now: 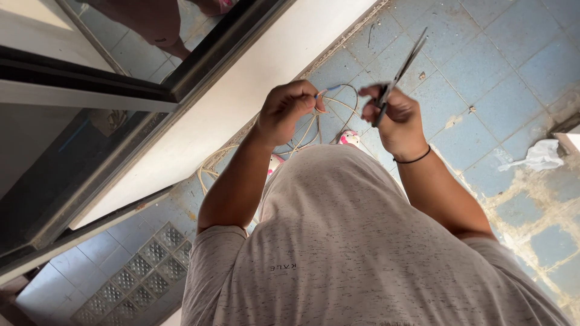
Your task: Repairing a damaged electrical wire by stripping insulation with scissors and wrapping it with electrical tape.
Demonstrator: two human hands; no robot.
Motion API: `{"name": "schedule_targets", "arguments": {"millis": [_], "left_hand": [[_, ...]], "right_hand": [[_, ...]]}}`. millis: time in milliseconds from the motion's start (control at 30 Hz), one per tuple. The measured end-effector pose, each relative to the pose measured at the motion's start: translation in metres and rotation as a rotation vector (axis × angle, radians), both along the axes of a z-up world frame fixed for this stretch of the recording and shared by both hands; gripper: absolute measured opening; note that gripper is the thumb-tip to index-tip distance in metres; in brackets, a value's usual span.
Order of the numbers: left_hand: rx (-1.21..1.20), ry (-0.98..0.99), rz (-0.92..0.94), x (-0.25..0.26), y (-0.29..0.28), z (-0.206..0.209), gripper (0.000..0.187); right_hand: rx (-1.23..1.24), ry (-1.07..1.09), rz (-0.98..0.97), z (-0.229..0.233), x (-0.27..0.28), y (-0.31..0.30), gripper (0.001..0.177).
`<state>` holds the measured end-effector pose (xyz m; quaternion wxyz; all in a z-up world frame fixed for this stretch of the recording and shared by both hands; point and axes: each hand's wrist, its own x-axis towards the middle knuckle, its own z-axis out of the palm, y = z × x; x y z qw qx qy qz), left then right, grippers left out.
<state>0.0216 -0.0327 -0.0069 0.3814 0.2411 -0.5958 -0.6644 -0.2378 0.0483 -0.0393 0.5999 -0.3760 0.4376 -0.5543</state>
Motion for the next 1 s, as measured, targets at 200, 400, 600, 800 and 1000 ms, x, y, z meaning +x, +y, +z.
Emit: {"name": "schedule_targets", "arguments": {"millis": [200,400,600,800,1000], "left_hand": [[-0.046,-0.031,-0.098,-0.006,0.009,0.007,0.016],[-0.032,-0.130,-0.096,0.003,0.015,0.006,0.017],[-0.065,0.043,0.116,0.043,0.013,0.009,0.016],[-0.069,-0.089,0.264,0.059,0.029,0.003,0.017],[0.068,-0.011,0.326,0.061,0.049,-0.036,0.016]], "right_hand": [[-0.453,0.175,0.144,0.049,0.012,-0.031,0.024],[-0.505,0.162,0.215,0.031,0.017,-0.036,0.017],[-0.307,-0.236,0.024,-0.033,-0.030,-0.044,0.016],[0.025,0.300,-0.455,-0.114,-0.112,-0.041,0.012],[0.314,0.518,-0.331,-0.216,-0.154,0.020,0.018]]}}
